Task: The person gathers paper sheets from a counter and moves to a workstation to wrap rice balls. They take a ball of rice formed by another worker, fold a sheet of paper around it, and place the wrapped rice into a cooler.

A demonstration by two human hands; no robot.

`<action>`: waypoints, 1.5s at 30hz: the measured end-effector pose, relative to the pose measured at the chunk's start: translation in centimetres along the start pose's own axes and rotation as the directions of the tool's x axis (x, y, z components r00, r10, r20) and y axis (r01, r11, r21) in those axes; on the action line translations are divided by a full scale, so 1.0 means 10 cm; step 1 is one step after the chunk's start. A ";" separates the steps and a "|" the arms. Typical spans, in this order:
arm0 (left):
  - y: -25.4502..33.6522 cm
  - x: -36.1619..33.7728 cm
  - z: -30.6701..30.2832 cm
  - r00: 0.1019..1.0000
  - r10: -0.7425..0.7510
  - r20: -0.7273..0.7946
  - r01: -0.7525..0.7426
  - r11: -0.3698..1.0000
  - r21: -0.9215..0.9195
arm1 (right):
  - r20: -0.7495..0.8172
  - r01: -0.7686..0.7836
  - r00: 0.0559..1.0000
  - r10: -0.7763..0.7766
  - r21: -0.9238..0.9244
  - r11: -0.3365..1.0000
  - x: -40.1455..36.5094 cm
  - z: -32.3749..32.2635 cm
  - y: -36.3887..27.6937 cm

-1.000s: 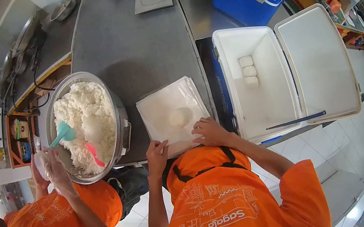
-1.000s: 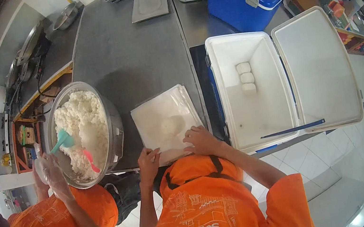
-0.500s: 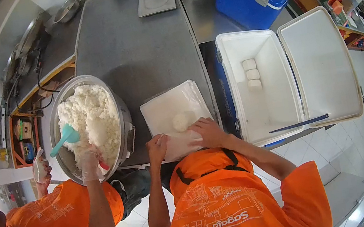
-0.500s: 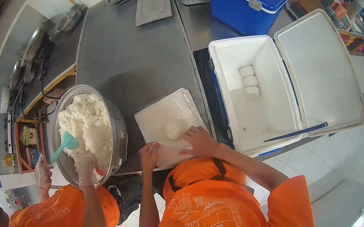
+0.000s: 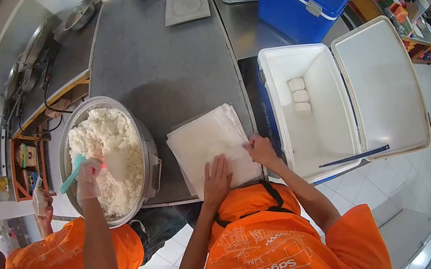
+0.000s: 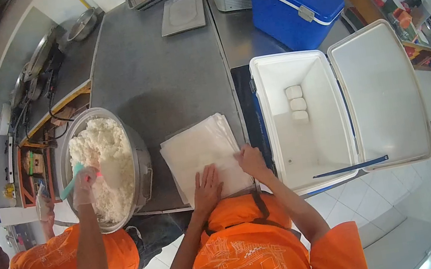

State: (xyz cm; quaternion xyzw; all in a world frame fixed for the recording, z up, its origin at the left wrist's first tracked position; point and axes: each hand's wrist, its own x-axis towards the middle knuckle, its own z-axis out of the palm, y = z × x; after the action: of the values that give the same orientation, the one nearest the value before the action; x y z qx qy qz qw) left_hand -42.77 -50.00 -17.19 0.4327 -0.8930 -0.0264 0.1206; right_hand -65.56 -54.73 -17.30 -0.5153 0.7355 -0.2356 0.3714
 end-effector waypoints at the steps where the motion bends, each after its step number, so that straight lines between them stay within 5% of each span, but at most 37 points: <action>1: 0.00 0.00 0.02 1.000 0.003 0.000 -0.003 1.000 -0.001 | 0.124 -0.001 0.992 -0.026 0.210 0.978 0.06 0.02 0.07; 5: 0.03 -0.02 0.09 0.997 -0.075 0.036 0.072 0.993 0.094 | 0.006 0.172 0.979 -0.202 0.501 0.848 0.38 0.21 0.14; 7: 0.04 0.01 0.10 0.996 -0.083 0.014 0.080 0.988 0.128 | -0.054 0.268 0.963 -0.263 0.139 0.953 0.63 0.31 0.03; 11: 0.06 0.06 0.11 0.995 -0.101 0.016 0.098 0.984 0.151 | 0.083 0.148 0.982 -0.171 0.234 0.961 0.92 0.23 -0.47; 13: 0.02 0.06 0.10 0.994 -0.113 0.001 0.111 0.982 0.156 | 0.019 0.254 0.967 -0.254 -0.054 0.966 1.07 0.29 -0.57; 14: 0.02 0.06 0.12 0.994 -0.113 -0.002 0.112 0.980 0.164 | 0.027 0.263 0.965 -0.262 -0.052 0.963 1.10 0.30 -0.64; 16: 0.03 0.03 0.12 0.992 -0.128 -0.002 0.127 0.976 0.175 | 0.150 0.574 0.815 -0.560 -0.077 0.815 1.13 0.33 -0.77; 20: 0.03 0.04 0.10 0.992 -0.129 -0.017 0.130 0.981 0.143 | 0.271 0.582 0.811 -0.518 -0.299 0.756 1.16 0.51 -1.01; 22: 0.01 0.05 0.09 0.991 -0.132 -0.028 0.135 0.981 0.141 | 0.248 0.593 0.786 -0.566 -0.565 0.575 1.04 0.60 -1.02; 25: 0.04 0.02 0.08 0.989 -0.149 -0.011 0.149 0.984 0.096 | 0.464 0.744 0.653 -0.599 -0.540 0.393 0.71 0.25 -1.31; 28: 0.03 0.03 0.06 0.994 -0.109 -0.002 0.109 0.987 0.115 | 0.487 0.837 0.507 -0.712 -0.476 0.270 0.61 0.22 -1.15; 31: 0.03 0.01 0.07 0.991 -0.132 0.035 0.127 0.985 0.120 | 0.565 0.899 0.429 -0.705 -0.342 0.273 0.40 0.10 -0.91; 35: 0.05 0.06 0.04 0.984 -0.157 0.078 0.150 0.984 0.094 | 0.348 0.866 0.497 -0.795 -0.255 0.430 0.42 0.11 -0.81; 37: 0.07 0.06 0.03 0.984 -0.160 0.083 0.151 0.983 0.105 | -0.057 0.764 0.602 -0.796 -0.249 0.595 0.62 0.12 -1.03; 38: 0.07 0.06 0.02 0.985 -0.155 0.075 0.147 0.984 0.102 | -0.056 0.765 0.601 -0.797 -0.247 0.594 0.78 0.17 -1.08; 40: 0.07 0.05 0.00 0.987 -0.143 0.069 0.135 0.985 0.107 | 0.249 0.730 0.682 -0.688 -0.177 0.660 1.10 0.34 -1.07; 45: 0.02 0.04 -0.03 0.984 -0.167 0.067 0.162 0.984 0.072 | 0.456 0.725 0.686 -0.566 -0.366 0.584 1.19 0.42 -1.26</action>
State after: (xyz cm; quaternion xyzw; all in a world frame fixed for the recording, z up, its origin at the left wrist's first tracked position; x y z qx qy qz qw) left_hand -43.10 -50.14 -16.79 0.5076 -0.8584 -0.0227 0.0710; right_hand -57.18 -70.17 -14.32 -0.8577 0.4650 -0.0691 0.2081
